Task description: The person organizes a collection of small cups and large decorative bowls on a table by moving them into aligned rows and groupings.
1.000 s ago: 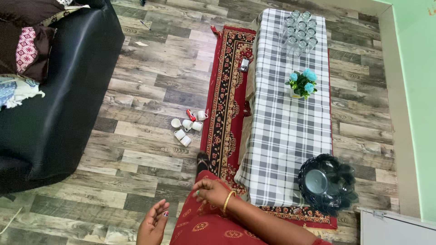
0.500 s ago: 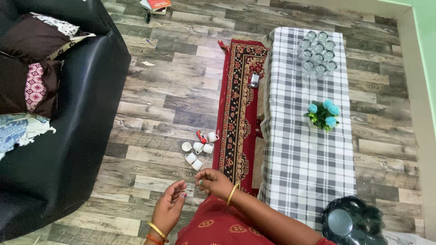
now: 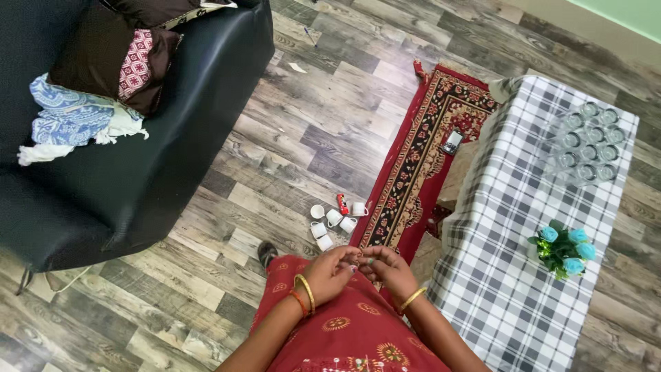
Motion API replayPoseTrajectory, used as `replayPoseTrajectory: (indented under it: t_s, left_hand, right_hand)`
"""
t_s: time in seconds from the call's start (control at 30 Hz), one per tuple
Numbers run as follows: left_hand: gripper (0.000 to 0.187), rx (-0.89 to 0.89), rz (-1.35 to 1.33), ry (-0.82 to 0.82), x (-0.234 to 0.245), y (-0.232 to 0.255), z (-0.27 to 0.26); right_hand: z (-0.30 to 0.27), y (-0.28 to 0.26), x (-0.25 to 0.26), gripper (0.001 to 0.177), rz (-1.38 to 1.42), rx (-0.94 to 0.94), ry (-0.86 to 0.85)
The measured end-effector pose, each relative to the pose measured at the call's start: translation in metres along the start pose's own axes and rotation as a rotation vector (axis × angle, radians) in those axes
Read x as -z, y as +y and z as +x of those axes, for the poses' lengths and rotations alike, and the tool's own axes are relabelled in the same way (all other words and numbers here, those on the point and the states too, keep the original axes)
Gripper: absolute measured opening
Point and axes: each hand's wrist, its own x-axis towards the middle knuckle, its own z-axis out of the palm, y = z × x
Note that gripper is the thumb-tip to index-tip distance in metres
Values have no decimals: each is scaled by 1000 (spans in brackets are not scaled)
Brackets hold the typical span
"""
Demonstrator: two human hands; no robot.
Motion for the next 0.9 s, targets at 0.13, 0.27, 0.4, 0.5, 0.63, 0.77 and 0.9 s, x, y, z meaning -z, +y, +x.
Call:
replayPoseTrajectory:
  t_s: [0.13, 0.27, 0.4, 0.5, 0.63, 0.77, 0.9]
  left_hand:
    - [42, -1, 16, -88, 17, -2, 33]
    - [41, -94, 63, -252, 45, 3, 79]
    - [42, -113, 196, -408, 105, 22, 122]
    - [40, -150, 246, -383, 162, 33, 155]
    - [41, -24, 257, -366, 213, 39, 186]
    - [38, 21, 207, -477, 238, 34, 210]
    - [38, -67, 446, -649, 245, 36, 232]
  right_hand:
    - [1, -5, 8, 22, 146, 10, 173]
    - [15, -10, 8, 23, 229, -1, 351]
    - [48, -17, -14, 21, 368, 15, 519]
    - [88, -41, -49, 21, 477, 91, 547]
    - [132, -90, -109, 22, 423, 159, 502]
    - [164, -127, -149, 25, 442, 261, 434]
    - [177, -122, -179, 22, 467, 331, 473]
